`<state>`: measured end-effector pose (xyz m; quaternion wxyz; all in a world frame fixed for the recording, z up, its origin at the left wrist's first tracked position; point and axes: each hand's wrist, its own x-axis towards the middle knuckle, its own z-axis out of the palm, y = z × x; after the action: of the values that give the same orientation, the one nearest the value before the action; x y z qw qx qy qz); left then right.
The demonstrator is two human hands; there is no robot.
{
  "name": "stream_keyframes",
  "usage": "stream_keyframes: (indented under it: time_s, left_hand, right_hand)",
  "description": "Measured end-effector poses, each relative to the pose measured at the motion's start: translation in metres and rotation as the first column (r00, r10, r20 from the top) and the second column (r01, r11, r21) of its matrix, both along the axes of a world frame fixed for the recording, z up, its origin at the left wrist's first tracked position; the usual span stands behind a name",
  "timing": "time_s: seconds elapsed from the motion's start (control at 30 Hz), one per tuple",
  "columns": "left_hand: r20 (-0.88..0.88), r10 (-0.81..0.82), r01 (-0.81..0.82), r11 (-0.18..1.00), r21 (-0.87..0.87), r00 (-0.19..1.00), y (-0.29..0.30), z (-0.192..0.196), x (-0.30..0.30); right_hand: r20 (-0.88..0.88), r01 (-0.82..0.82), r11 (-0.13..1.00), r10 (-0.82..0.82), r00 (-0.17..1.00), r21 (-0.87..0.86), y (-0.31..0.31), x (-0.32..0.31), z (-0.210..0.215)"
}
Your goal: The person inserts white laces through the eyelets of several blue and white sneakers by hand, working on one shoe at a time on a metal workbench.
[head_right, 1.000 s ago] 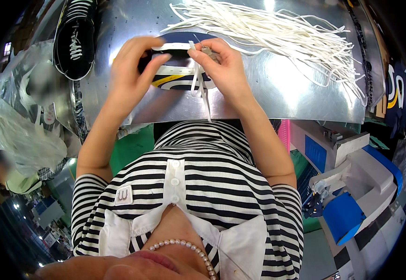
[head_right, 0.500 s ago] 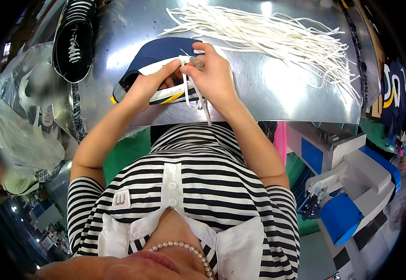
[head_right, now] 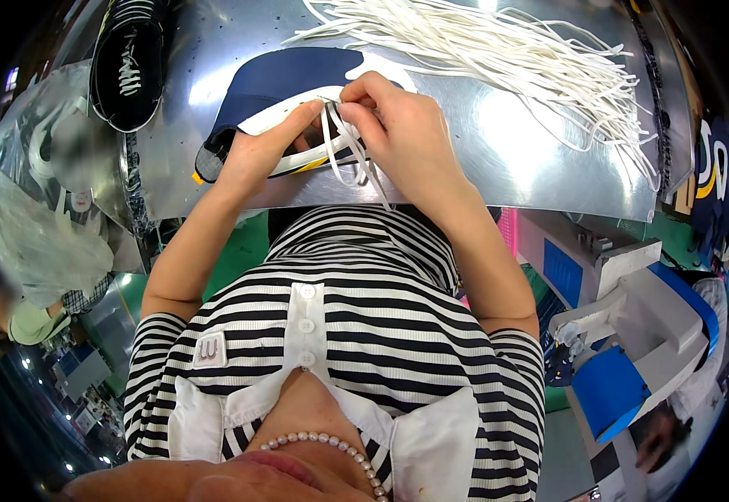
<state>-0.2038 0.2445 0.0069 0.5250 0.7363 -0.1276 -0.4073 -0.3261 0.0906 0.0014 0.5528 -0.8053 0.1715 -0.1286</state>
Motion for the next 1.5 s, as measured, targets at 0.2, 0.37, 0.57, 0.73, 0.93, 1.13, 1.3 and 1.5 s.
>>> stream_keyframes:
  time_s: [0.2, 0.37, 0.57, 0.73, 0.93, 1.13, 1.3, 1.5]
  left_hand:
    - [0.041, -0.021, 0.021, 1.0, -0.015, 0.999, -0.001, -0.002, -0.003]
    - [0.214, -0.09, 0.133, 0.972, -0.192, 0.973, 0.001, -0.01, -0.011]
    - [0.029, -0.155, 0.158, 0.974, -0.163, 0.987, 0.002, -0.013, 0.009]
    - [0.01, -0.199, 0.199, 0.978, -0.058, 0.98, -0.003, -0.005, 0.014]
    - [-0.221, -0.189, 0.203, 0.978, 0.043, 0.957, -0.004, -0.007, 0.035]
    - [-0.003, -0.08, 0.08, 0.993, 0.083, 0.997, -0.008, -0.01, 0.027]
    - [-0.123, -0.047, 0.053, 0.998, 0.046, 0.991, -0.019, 0.001, 0.024]
    - [-0.377, -0.034, -0.221, 0.76, -0.612, 0.926, 0.069, 0.075, 0.063]
  right_hand:
    - [-0.039, -0.04, 0.988, 0.034, 0.999, -0.147, -0.007, 0.006, -0.003]
    - [-0.15, -0.168, 0.903, 0.117, 0.982, -0.394, -0.005, 0.022, 0.004]
    - [-0.198, -0.229, 0.777, 0.137, 0.971, -0.586, 0.012, 0.042, -0.008]
    - [-0.376, -0.304, 0.808, 0.112, 0.92, -0.505, 0.006, 0.044, 0.01]
    - [0.052, 0.071, 0.993, -0.066, 0.996, -0.095, -0.026, 0.039, -0.003]
    - [0.196, 0.121, 0.95, -0.065, 0.978, -0.288, 0.003, 0.05, -0.054]
    - [0.118, 0.174, 0.934, -0.143, 0.983, -0.313, 0.001, 0.055, -0.053]
    - [0.113, 0.305, 0.886, -0.283, 0.952, -0.351, -0.001, 0.061, -0.072]
